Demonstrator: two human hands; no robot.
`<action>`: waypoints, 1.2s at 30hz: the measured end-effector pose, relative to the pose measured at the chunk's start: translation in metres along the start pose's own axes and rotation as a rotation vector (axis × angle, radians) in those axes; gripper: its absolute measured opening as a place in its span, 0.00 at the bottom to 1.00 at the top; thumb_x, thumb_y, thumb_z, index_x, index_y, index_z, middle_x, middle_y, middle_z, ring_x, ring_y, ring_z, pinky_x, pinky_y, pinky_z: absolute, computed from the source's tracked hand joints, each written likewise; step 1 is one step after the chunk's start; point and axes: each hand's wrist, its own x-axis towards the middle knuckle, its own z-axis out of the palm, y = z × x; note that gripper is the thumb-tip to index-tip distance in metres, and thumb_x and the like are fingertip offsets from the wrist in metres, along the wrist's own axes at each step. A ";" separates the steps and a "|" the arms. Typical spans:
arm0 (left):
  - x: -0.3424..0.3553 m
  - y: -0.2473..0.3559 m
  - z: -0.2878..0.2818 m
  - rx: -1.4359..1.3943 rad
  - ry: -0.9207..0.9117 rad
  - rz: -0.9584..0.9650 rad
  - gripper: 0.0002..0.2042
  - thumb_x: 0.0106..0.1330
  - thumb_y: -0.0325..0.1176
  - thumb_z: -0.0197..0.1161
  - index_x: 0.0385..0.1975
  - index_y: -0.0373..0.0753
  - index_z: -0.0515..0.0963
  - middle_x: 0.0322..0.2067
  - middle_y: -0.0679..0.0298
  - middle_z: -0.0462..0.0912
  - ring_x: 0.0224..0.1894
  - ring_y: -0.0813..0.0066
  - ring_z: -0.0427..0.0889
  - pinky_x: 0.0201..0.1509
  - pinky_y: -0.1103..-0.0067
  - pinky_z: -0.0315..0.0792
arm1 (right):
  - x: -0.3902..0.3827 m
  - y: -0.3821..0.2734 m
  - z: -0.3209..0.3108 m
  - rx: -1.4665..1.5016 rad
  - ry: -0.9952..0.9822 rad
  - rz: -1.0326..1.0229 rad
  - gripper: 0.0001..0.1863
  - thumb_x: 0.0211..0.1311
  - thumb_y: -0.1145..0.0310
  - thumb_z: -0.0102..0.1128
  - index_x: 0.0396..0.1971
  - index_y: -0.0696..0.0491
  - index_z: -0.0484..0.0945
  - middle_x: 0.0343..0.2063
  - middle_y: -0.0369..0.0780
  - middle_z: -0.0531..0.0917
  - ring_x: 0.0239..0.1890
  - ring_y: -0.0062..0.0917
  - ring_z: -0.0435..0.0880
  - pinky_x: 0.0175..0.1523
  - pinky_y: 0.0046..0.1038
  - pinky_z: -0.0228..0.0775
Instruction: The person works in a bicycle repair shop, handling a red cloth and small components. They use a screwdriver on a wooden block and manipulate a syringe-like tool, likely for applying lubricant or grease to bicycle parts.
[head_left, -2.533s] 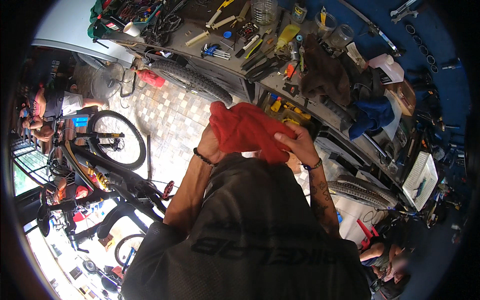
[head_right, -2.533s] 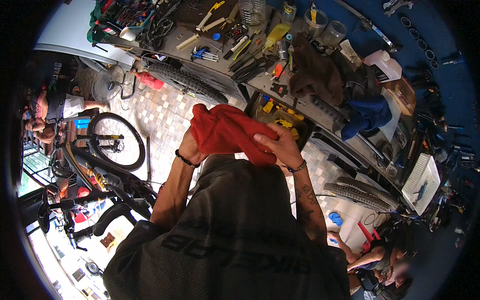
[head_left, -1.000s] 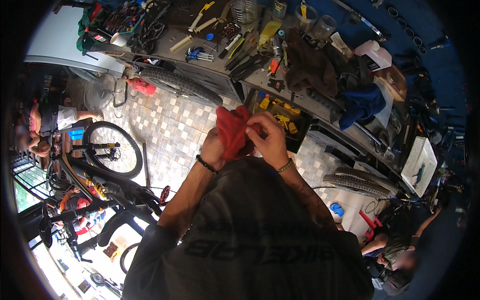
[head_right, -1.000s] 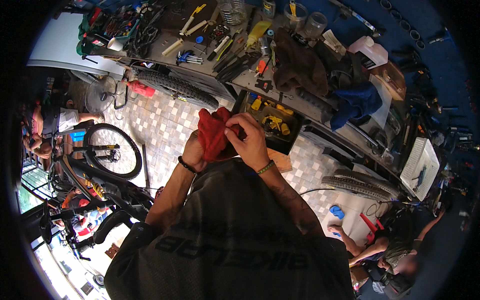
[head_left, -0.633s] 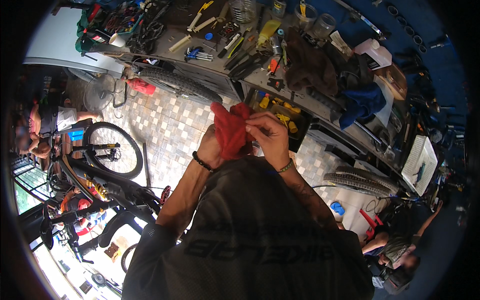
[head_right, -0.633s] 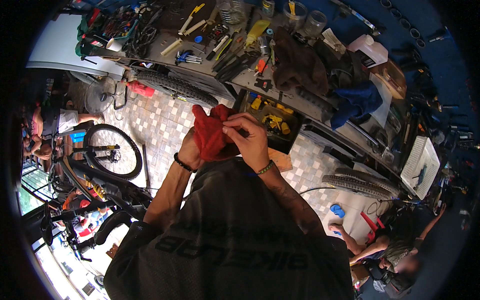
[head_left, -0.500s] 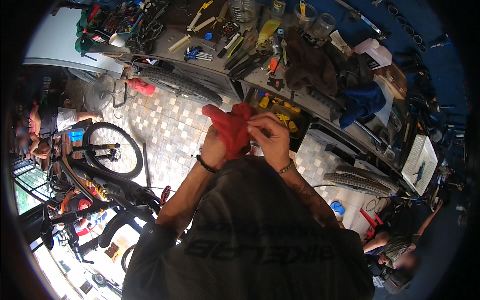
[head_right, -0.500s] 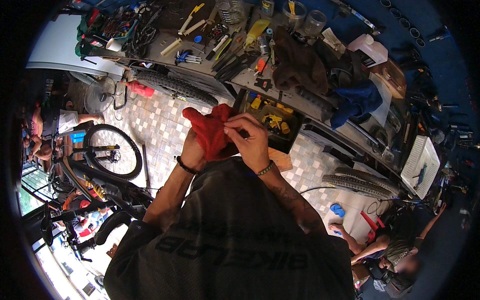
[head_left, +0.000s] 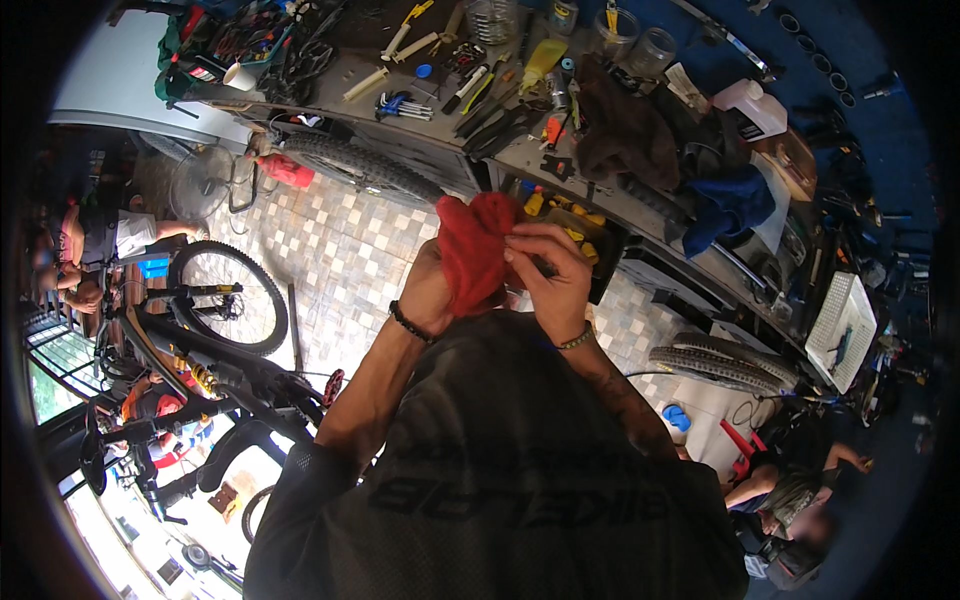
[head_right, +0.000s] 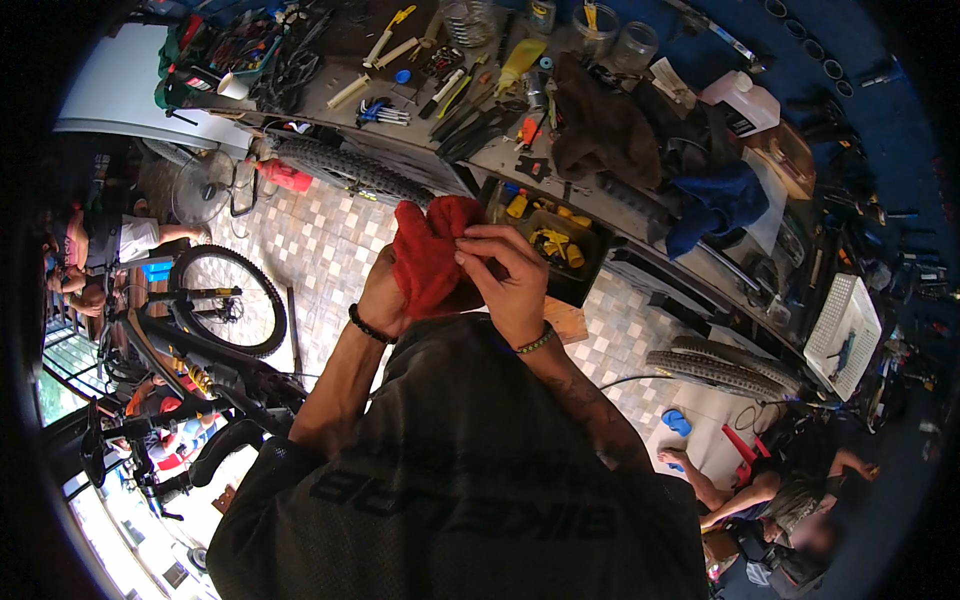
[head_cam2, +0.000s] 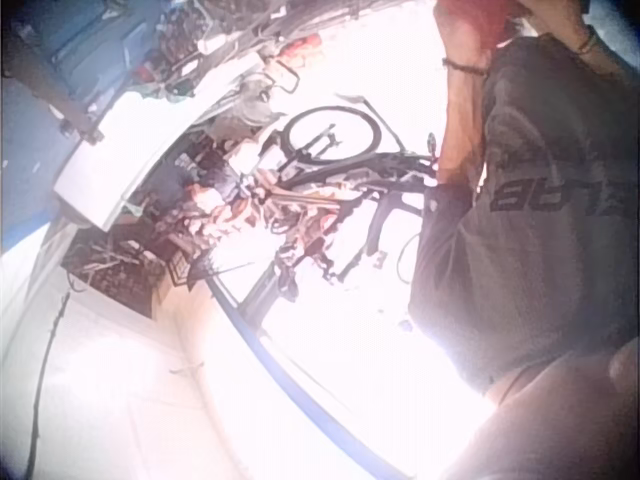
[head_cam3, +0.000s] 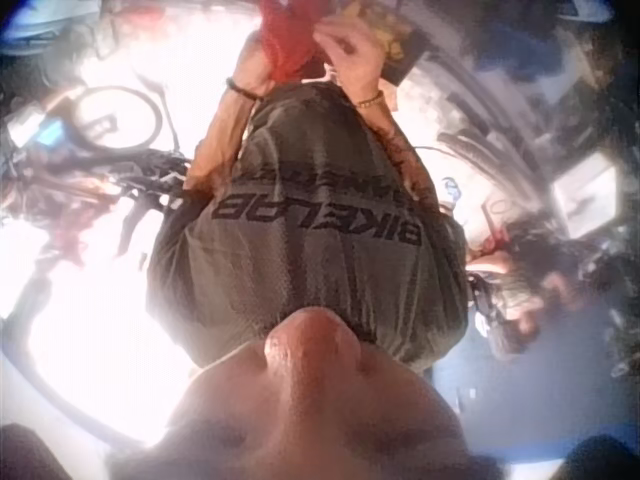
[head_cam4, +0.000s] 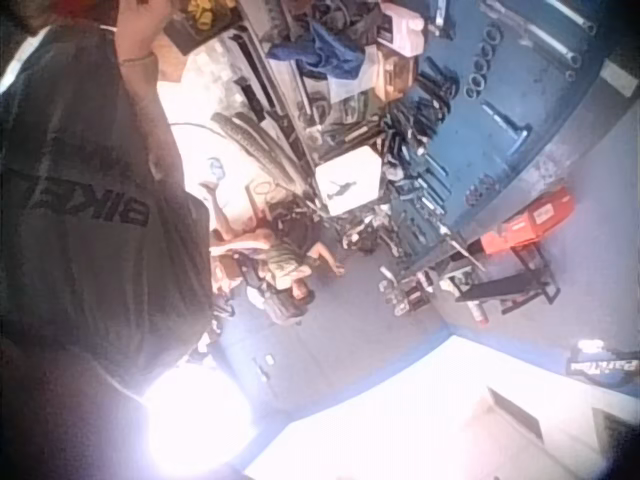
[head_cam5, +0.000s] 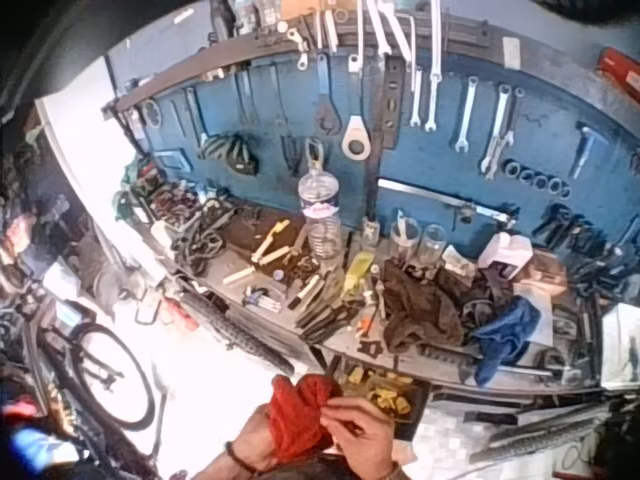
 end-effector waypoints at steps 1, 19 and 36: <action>0.002 -0.001 -0.004 -0.065 -0.021 -0.004 0.21 0.79 0.37 0.60 0.66 0.33 0.70 0.56 0.58 0.83 0.55 0.68 0.86 0.59 0.73 0.83 | 0.000 0.000 0.001 0.066 0.001 0.023 0.12 0.68 0.78 0.69 0.49 0.57 0.86 0.44 0.37 0.87 0.45 0.16 0.85 0.51 0.22 0.77; -0.009 0.010 0.007 0.562 0.025 0.478 0.15 0.76 0.32 0.64 0.57 0.33 0.76 0.47 0.61 0.85 0.42 0.78 0.84 0.45 0.77 0.81 | 0.018 -0.040 -0.005 0.404 -0.079 0.487 0.09 0.65 0.78 0.71 0.43 0.60 0.82 0.38 0.36 0.86 0.40 0.16 0.85 0.45 0.22 0.78; -0.009 -0.004 -0.007 -0.114 -0.114 0.225 0.25 0.77 0.33 0.63 0.69 0.34 0.66 0.60 0.57 0.79 0.59 0.67 0.82 0.62 0.71 0.81 | 0.017 -0.050 -0.018 -0.139 -0.059 -0.135 0.14 0.61 0.80 0.71 0.48 0.56 0.87 0.39 0.40 0.88 0.41 0.29 0.89 0.48 0.25 0.79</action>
